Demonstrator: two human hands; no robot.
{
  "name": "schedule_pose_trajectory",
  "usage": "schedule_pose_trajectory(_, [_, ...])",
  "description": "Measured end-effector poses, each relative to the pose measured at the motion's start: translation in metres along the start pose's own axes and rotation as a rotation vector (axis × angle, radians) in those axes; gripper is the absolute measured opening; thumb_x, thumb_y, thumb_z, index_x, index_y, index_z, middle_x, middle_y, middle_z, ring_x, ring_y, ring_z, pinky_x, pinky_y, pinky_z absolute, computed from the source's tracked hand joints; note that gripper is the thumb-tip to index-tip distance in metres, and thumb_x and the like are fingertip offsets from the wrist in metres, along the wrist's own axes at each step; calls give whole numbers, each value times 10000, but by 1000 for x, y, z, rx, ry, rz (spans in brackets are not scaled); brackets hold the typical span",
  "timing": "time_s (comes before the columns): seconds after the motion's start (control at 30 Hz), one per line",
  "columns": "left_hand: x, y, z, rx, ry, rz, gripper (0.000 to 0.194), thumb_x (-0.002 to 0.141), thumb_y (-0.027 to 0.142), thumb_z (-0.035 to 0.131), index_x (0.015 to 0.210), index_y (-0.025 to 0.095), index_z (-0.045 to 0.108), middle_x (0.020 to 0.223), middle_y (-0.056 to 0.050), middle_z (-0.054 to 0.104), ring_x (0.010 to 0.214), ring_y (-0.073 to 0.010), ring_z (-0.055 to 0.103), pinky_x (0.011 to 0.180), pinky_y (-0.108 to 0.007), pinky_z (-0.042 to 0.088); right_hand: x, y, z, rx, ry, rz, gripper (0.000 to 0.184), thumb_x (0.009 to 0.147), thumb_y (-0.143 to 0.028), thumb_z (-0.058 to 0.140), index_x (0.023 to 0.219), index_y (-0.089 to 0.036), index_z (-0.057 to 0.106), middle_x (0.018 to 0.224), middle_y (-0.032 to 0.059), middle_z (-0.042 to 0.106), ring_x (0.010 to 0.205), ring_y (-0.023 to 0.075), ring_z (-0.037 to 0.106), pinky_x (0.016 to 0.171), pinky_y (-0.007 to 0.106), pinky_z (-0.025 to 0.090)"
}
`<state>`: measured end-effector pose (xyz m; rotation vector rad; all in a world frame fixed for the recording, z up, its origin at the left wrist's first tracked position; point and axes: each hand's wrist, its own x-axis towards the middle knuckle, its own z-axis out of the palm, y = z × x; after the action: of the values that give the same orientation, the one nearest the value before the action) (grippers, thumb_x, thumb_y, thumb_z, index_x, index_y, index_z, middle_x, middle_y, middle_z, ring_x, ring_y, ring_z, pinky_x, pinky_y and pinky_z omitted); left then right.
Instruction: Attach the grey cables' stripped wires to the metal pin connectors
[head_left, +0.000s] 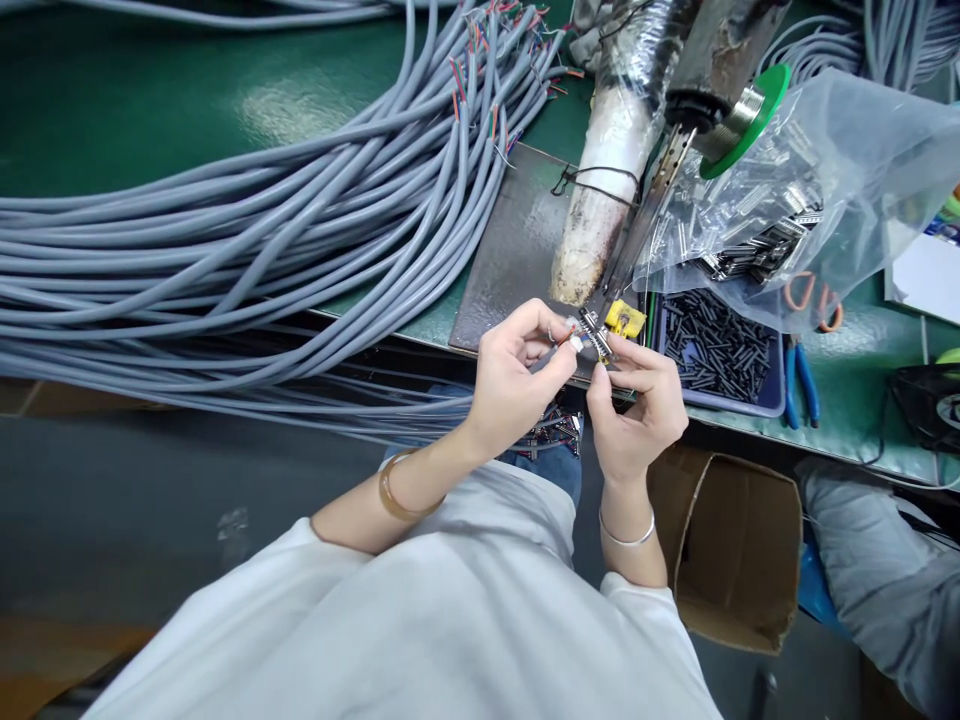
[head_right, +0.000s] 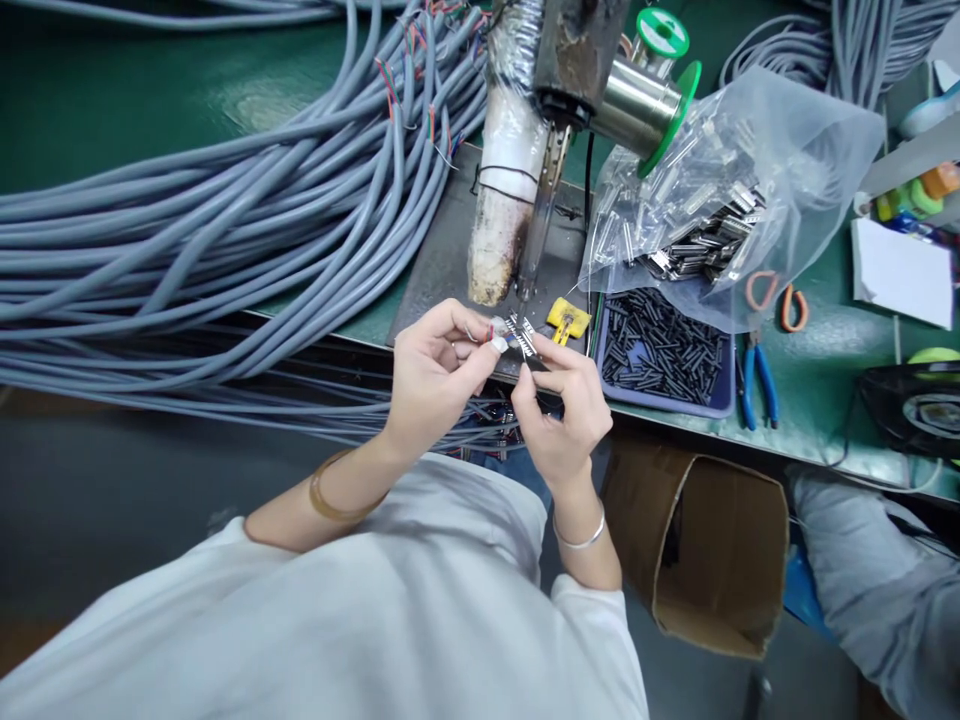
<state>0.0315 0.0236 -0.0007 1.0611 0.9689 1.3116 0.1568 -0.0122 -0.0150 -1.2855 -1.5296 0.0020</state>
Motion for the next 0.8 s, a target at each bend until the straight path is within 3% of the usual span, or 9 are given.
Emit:
schedule_pose_trajectory(0.33, [2, 1, 0, 22, 5, -7, 169, 820, 221, 696, 768, 177, 541, 809, 6, 615, 616, -58, 549, 536, -154, 458, 3, 1, 0, 33, -7, 33, 143, 858, -145, 708, 838, -246, 609, 1037, 22, 760, 926, 181, 743, 745, 352, 651])
schedule_pose_trajectory(0.57, [0, 3, 0, 30, 21, 71, 116, 792, 162, 694, 767, 163, 580, 807, 1, 627, 704, -72, 604, 631, -151, 502, 3, -3, -2, -3, 14, -20, 143, 840, -133, 733, 861, -244, 646, 1054, 32, 768, 937, 189, 752, 767, 363, 670])
schedule_pose_trajectory(0.8, [2, 0, -3, 8, -20, 20, 132, 765, 138, 690, 754, 161, 560, 799, 6, 627, 657, -59, 592, 599, -143, 488, 1, -1, -2, 30, 7, -30, 174, 824, -69, 725, 856, -222, 648, 1033, 41, 776, 931, 173, 747, 771, 322, 659])
